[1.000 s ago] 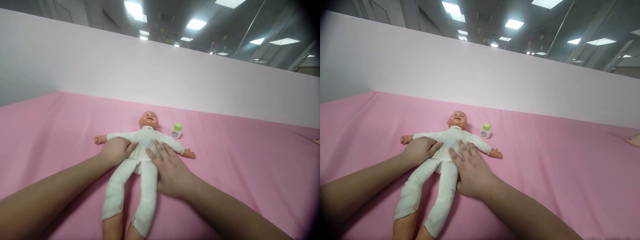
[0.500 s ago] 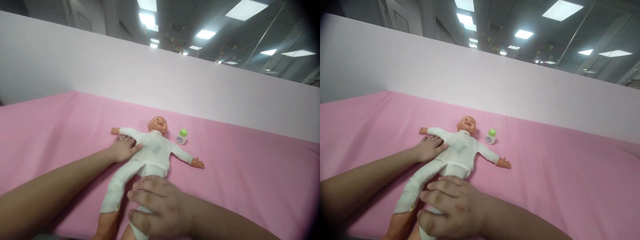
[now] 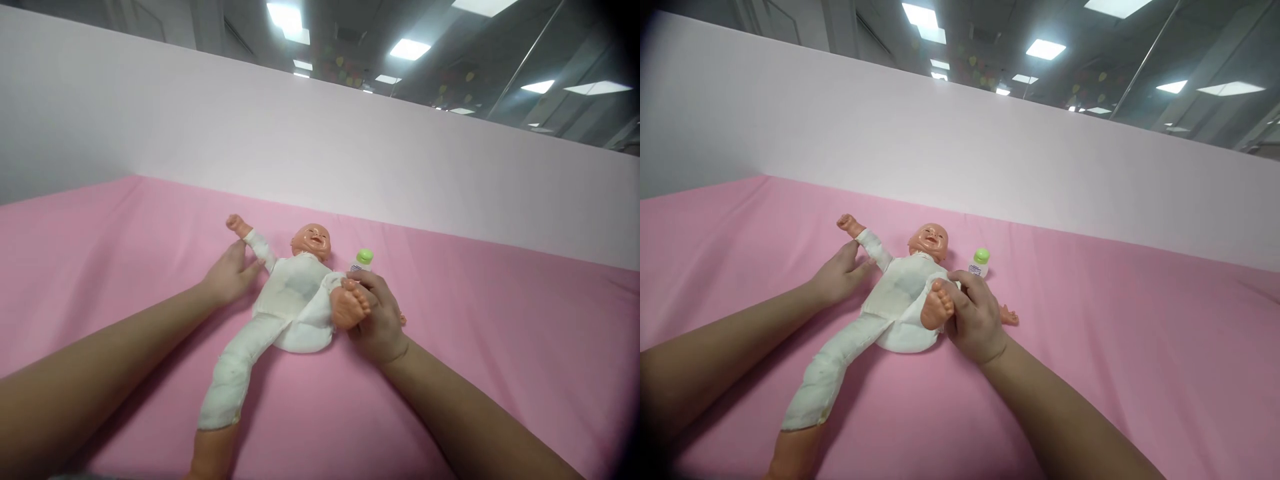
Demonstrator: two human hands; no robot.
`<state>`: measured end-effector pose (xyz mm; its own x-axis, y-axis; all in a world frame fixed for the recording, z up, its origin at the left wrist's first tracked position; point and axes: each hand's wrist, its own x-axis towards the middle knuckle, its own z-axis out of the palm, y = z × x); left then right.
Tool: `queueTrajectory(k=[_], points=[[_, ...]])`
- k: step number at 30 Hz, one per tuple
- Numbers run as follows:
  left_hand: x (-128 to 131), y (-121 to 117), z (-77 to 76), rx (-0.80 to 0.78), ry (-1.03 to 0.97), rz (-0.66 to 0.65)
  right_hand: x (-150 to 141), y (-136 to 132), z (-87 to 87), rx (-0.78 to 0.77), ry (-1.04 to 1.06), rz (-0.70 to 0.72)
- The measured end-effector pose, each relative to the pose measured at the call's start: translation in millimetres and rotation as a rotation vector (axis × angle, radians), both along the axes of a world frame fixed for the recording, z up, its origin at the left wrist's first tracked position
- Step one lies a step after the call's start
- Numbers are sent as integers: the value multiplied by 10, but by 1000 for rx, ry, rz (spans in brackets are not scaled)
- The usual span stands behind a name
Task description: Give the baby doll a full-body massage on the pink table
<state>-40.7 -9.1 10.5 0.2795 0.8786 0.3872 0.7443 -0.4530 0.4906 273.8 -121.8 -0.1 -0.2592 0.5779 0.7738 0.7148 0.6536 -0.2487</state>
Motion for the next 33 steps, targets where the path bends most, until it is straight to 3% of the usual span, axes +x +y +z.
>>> queueTrajectory(k=[3, 6, 9, 13, 19, 23, 28, 30, 33], points=[[146, -148, 5, 135, 72, -117, -82, -25, 62, 67, -56, 57], [278, -271, -57, 231, 263, -247, -221, -160, 122, -17, -160, 110], [340, -333, -94, 256, 395, -303, -319, -242, 144, -27, -192, 68], [338, -331, -80, 222, 381, -323, -315, -176, 129, 35, -165, 2], [293, -234, -85, -3, -48, -208, -265, -188, 166, 169, -162, 51], [208, -6, -149, -198, -425, 66, -345, -375, 279, 214, -123, 260], [107, 203, -187, -465, -1058, 46, -508, -624, 214, 47, -231, 555], [103, 194, -178, -476, -1113, 35, -557, -665, 100, -65, -367, 624], [157, 86, -160, -384, -967, 6, -603, -667, -20, -150, -465, 642]])
